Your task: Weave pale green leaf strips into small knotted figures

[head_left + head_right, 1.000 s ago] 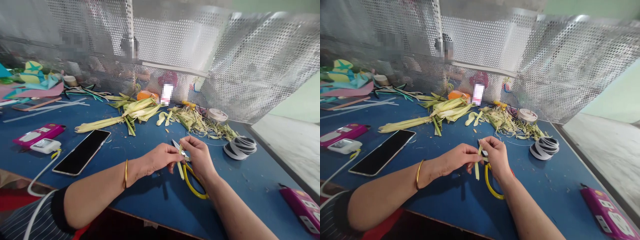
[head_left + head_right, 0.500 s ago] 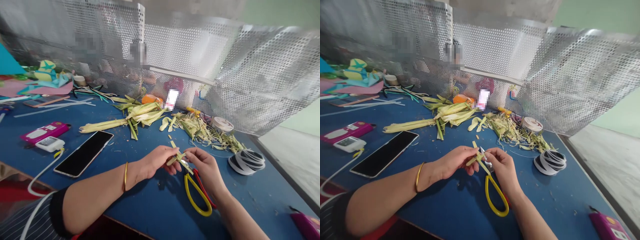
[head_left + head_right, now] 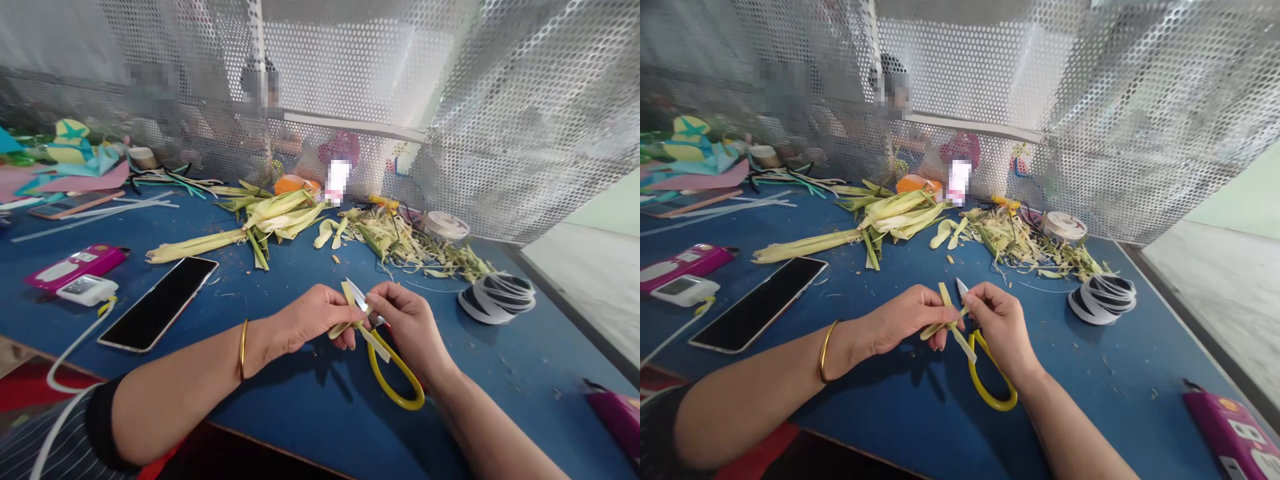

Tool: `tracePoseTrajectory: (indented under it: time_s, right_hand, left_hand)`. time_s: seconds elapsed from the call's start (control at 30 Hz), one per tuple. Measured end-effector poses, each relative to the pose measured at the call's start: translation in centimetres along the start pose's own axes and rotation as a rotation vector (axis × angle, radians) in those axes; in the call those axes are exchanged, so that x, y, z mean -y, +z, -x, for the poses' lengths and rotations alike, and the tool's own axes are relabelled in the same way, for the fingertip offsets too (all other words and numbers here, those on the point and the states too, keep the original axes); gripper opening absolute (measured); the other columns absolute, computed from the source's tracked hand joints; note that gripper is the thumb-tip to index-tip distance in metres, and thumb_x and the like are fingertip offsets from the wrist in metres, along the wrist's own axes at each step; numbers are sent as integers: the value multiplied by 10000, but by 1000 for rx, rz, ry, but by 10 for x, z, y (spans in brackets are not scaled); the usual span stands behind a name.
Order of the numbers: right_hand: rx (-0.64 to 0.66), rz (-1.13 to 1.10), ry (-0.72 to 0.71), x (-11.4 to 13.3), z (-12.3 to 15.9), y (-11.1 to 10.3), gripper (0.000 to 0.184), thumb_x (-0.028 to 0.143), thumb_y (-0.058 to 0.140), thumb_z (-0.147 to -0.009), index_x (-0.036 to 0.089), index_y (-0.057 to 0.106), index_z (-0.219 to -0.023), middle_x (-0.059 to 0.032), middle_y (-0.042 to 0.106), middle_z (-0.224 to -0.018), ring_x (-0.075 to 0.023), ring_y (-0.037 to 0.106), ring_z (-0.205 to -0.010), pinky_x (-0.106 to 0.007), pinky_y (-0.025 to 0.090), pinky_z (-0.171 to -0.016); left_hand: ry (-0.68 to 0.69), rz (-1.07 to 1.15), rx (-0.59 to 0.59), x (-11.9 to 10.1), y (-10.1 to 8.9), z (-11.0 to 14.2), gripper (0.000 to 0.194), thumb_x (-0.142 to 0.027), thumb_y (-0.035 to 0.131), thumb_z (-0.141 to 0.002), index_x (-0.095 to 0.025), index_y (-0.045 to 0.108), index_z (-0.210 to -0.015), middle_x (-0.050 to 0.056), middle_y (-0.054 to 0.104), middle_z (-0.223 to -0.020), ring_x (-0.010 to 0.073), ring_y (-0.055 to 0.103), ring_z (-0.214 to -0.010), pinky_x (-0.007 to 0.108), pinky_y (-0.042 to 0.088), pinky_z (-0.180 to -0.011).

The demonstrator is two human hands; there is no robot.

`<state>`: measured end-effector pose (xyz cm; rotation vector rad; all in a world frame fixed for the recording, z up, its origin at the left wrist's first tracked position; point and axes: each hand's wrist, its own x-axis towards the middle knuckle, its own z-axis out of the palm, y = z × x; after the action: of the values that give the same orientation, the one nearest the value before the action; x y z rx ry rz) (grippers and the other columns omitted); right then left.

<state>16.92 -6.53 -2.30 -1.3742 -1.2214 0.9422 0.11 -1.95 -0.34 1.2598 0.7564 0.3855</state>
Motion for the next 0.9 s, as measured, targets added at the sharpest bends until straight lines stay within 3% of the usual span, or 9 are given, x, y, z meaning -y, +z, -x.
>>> tracePoseTrajectory:
  time_s: [0.13, 0.23, 0.33, 0.5, 0.67, 0.73, 0.8, 0.9]
  right_hand:
    - [89, 52, 7, 6, -1, -2, 281, 455, 668, -795, 177, 704, -809, -13, 642, -722, -143, 540, -653, -261, 425, -601]
    - [145, 25, 6, 6, 3, 1, 246, 427, 696, -772, 182, 679, -758, 9, 609, -665, -130, 525, -590, -254, 416, -555]
    - [33, 70, -83, 2, 7, 6, 231, 373, 684, -796, 189, 624, -670, 23, 574, -619, -117, 502, -571, -244, 395, -547]
    - [-114, 175, -149, -2, 7, 4, 220, 354, 623, -860, 200, 610, -704, 20, 581, -627, -129, 509, -587, -255, 400, -568]
    - [-314, 404, -399, 7, 3, -11, 219, 383, 535, -938, 211, 663, -894, -40, 667, -902, -193, 600, -874, -303, 446, -773]
    - [-270, 454, -440, 10, 3, -14, 263, 399, 499, -966, 216, 663, -873, -33, 656, -861, -183, 599, -836, -292, 440, -749]
    - [-148, 501, -444, 9, 4, -12, 297, 408, 499, -973, 220, 651, -801, -16, 635, -777, -167, 582, -747, -275, 425, -681]
    - [-31, 581, -464, 5, 7, -6, 295, 382, 523, -970, 224, 628, -744, -3, 614, -718, -154, 554, -677, -263, 392, -623]
  left_hand:
    - [-52, -39, 55, 4, 4, 1, 285, -377, 682, -783, -134, 668, -634, 20, 647, -541, 92, 542, -479, 226, 428, -543]
    - [-76, -61, 62, 7, 6, 0, 319, -403, 684, -778, -141, 647, -601, 19, 650, -555, 101, 565, -491, 243, 465, -573]
    - [-61, -52, 59, 9, 7, -1, 319, -420, 701, -764, -149, 644, -606, 14, 650, -557, 111, 581, -499, 253, 483, -579]
    - [-24, -34, 68, 8, 8, 0, 323, -454, 737, -748, -140, 689, -689, 36, 688, -616, 125, 625, -556, 243, 475, -587]
    - [42, 131, -115, -2, 0, -1, 335, -449, 640, -853, -126, 726, -848, 84, 741, -773, 114, 634, -592, 235, 462, -595]
    - [73, 209, -169, -6, -5, -3, 345, -433, 576, -898, -123, 725, -922, 90, 743, -786, 120, 642, -599, 242, 466, -599]
    - [91, 260, -195, -7, -9, -3, 366, -430, 520, -928, -122, 715, -954, 91, 739, -778, 131, 651, -606, 248, 465, -592]
    - [109, 240, -207, -7, -9, -3, 349, -428, 552, -908, -117, 701, -856, 79, 720, -736, 129, 639, -597, 248, 465, -587]
